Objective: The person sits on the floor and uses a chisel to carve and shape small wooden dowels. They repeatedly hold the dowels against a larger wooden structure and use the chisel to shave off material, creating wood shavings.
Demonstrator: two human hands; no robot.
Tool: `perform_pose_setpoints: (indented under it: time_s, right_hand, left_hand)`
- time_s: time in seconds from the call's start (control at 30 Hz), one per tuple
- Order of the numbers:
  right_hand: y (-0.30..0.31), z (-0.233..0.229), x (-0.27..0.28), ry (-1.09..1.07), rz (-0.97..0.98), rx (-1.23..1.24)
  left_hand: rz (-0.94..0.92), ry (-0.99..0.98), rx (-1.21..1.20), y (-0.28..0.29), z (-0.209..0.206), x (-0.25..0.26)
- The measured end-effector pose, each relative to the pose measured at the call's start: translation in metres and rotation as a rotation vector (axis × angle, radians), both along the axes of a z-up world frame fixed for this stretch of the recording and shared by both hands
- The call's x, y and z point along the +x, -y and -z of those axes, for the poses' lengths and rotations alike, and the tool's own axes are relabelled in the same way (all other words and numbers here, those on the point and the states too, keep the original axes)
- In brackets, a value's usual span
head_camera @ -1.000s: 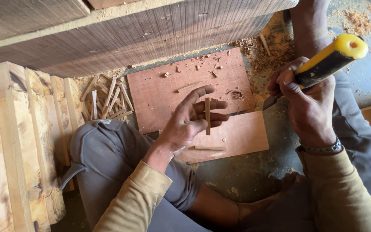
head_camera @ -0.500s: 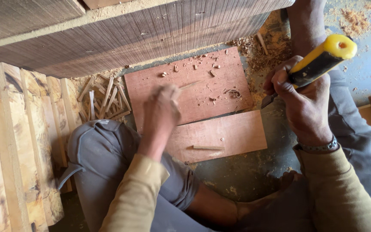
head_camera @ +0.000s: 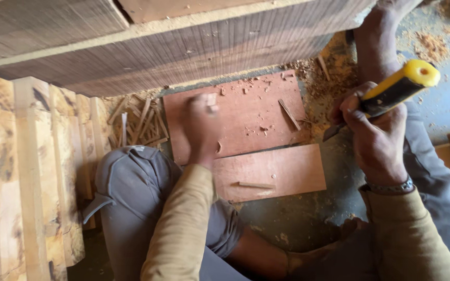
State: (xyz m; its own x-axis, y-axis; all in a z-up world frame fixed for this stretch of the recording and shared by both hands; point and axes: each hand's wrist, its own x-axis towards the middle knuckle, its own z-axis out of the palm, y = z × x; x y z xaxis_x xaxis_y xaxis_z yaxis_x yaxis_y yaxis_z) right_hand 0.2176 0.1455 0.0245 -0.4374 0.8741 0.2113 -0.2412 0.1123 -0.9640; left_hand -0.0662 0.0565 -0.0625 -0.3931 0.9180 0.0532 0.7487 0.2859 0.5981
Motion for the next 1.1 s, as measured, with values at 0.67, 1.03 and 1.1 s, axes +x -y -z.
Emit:
perform_pose_setpoints:
  time_s: [0.67, 1.03, 1.1]
  right_hand:
    - [-0.008, -0.015, 0.019, -0.022, 0.069, -0.024]
    - [-0.005, -0.009, 0.022, -0.087, 0.053, 0.010]
    - [-0.004, -0.009, 0.019, -0.044, 0.081, -0.004]
  left_hand:
    - [0.257, 0.011, 0.113, -0.089, 0.006, 0.056]
    - [0.226, -0.234, 0.099, -0.003, -0.002, -0.005]
    - [0.253, -0.285, 0.096, -0.005, -0.005, -0.002]
